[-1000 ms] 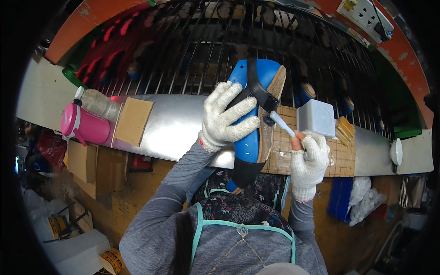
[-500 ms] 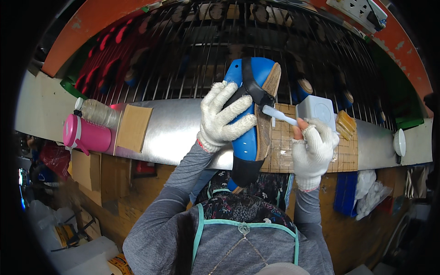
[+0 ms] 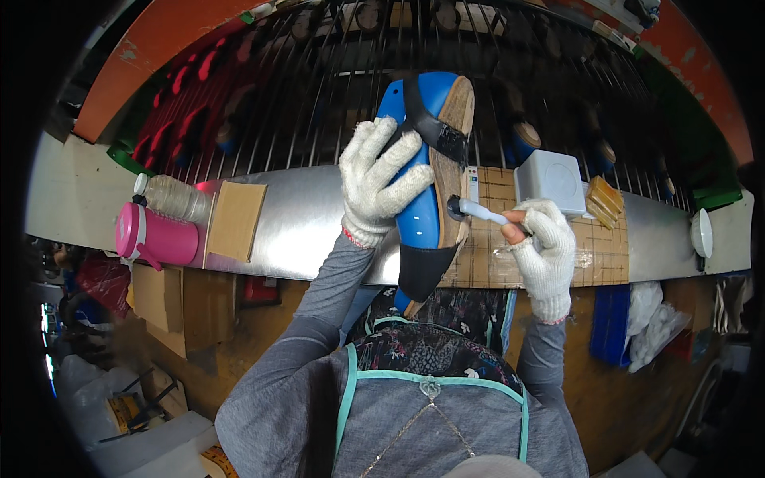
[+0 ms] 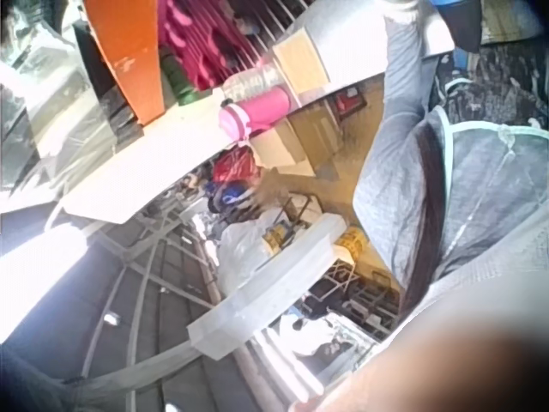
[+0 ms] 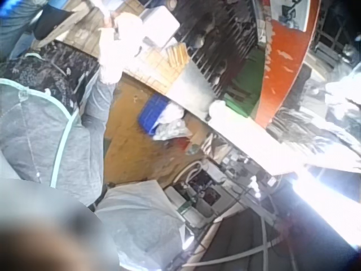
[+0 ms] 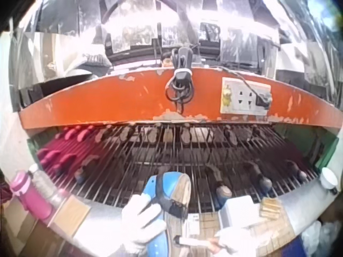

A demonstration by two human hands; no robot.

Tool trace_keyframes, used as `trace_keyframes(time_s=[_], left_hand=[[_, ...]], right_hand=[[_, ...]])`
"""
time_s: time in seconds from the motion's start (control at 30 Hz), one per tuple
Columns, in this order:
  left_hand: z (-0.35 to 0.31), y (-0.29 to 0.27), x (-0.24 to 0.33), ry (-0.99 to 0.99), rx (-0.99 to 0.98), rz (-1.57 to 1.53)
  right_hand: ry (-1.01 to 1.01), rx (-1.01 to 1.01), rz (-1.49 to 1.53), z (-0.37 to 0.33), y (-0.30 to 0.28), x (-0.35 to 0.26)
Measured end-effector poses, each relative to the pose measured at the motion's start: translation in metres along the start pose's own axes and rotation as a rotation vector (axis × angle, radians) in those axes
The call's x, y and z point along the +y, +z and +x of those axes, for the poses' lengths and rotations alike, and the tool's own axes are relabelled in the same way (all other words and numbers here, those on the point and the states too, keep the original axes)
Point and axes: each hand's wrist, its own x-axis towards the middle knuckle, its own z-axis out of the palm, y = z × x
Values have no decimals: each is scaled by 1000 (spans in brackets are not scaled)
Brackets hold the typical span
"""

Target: The person repeatedly applies glue to the sole of a blue slipper using a small brush. They dip the brush into a container of glue and spread it along the edges and surface of the slipper sole, then place the slipper on a metal rack. The process is repeated multiple times throughout the clip.

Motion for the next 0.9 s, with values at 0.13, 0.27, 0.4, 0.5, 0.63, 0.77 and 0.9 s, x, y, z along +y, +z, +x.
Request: trace_keyframes(time_s=[0.13,0.27,0.4,0.5,0.63,0.77,0.9], left_hand=[[1,5,1,-24,58,8],[-2,10,4,-84,66,-7],[-4,11,6,-127,85,39],[-3,18,11,-178,131,5],[-4,26,16,-233,175,46],[-10,28,12,-280,185,141],[-18,28,8,-295,170,185]], right_hand=[[57,17,139,-14,7,2],[63,31,192,-24,10,1],[4,68,172,-28,14,0],[-17,93,369,-19,16,5],[302,190,378,-12,28,2],[359,82,477,-28,23,-11],[410,47,519,-44,21,-21]])
